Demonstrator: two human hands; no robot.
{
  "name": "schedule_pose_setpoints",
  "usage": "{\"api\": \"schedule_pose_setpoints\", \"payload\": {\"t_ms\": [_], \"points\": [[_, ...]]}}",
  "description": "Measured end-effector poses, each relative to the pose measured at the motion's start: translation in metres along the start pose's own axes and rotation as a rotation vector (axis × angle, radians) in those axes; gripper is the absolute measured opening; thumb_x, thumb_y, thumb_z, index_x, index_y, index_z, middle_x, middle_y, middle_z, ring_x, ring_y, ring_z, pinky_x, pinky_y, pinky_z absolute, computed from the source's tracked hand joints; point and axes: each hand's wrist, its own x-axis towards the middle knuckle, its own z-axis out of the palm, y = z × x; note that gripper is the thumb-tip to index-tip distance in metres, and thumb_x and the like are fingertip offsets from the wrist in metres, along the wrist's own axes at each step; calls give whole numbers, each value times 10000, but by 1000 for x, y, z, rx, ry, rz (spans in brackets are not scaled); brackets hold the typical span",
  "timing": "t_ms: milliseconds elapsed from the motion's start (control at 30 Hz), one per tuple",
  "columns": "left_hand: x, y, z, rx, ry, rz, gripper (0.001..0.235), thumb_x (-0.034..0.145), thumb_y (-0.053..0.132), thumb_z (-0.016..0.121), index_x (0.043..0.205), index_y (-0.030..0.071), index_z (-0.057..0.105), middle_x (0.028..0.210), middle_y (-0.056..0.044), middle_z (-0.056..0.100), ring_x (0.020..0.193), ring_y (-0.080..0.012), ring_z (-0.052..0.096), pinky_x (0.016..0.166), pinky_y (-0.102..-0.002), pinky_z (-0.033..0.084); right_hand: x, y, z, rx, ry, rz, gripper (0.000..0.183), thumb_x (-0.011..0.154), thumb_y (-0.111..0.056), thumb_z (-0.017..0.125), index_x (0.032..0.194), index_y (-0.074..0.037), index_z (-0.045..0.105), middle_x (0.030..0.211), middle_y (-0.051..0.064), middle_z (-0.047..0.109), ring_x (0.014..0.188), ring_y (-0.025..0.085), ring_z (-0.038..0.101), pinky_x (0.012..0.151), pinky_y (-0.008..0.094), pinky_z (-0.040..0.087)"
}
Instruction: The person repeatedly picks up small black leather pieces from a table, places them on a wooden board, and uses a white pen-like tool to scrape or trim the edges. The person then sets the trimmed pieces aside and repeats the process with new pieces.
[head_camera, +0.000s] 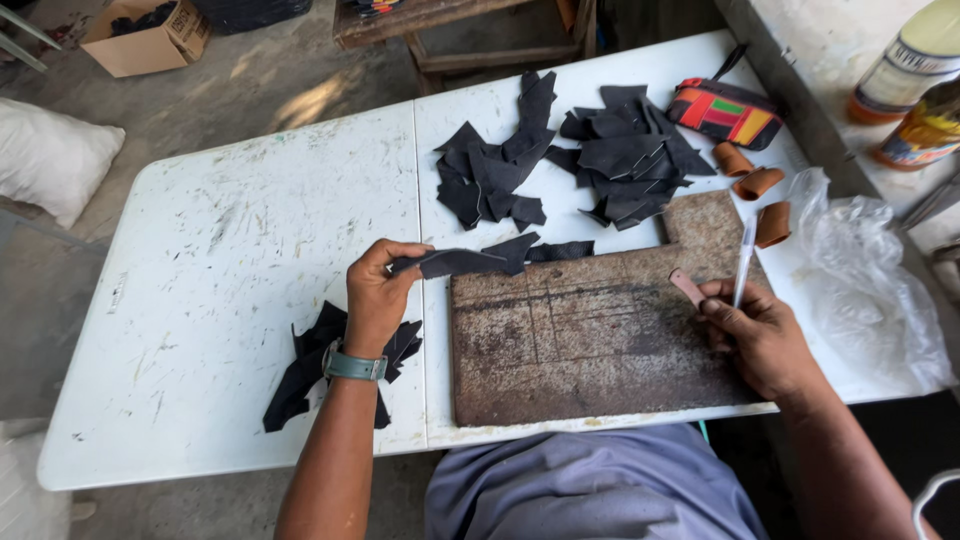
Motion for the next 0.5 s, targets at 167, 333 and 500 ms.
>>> {"api": "schedule_pose_setpoints", "payload": {"t_ms": [167, 333, 500], "points": [[-8, 1, 13, -150, -60, -184, 124, 981, 42, 670, 1104, 32, 676, 957, -60, 731, 850, -77, 677, 731, -239, 577, -1, -5, 2, 0, -24, -6, 222, 979, -68, 618, 1185, 8, 652, 887, 71, 652, 641, 98, 499, 545, 249, 408], [-16, -11, 25, -154, -127, -143, 103, 982, 79, 698, 1084, 71, 700, 1001, -38, 754, 871, -67, 671, 747, -231, 569, -1, -4, 2, 3, -17, 12, 217, 984, -71, 616, 1187, -1, 650, 879, 70, 644, 649, 95, 503, 541, 252, 397], [-25, -9, 35, -235, -240, -36, 32, 1003, 61, 693, 1027, 79, 703, 1026, -37, 764, 936, -78, 711, 830, -245, 604, -1, -3, -1, -1, -24, 12, 221, 986, -66, 612, 1193, 5, 644, 889, 69, 644, 662, 96, 513, 558, 258, 405]]}}
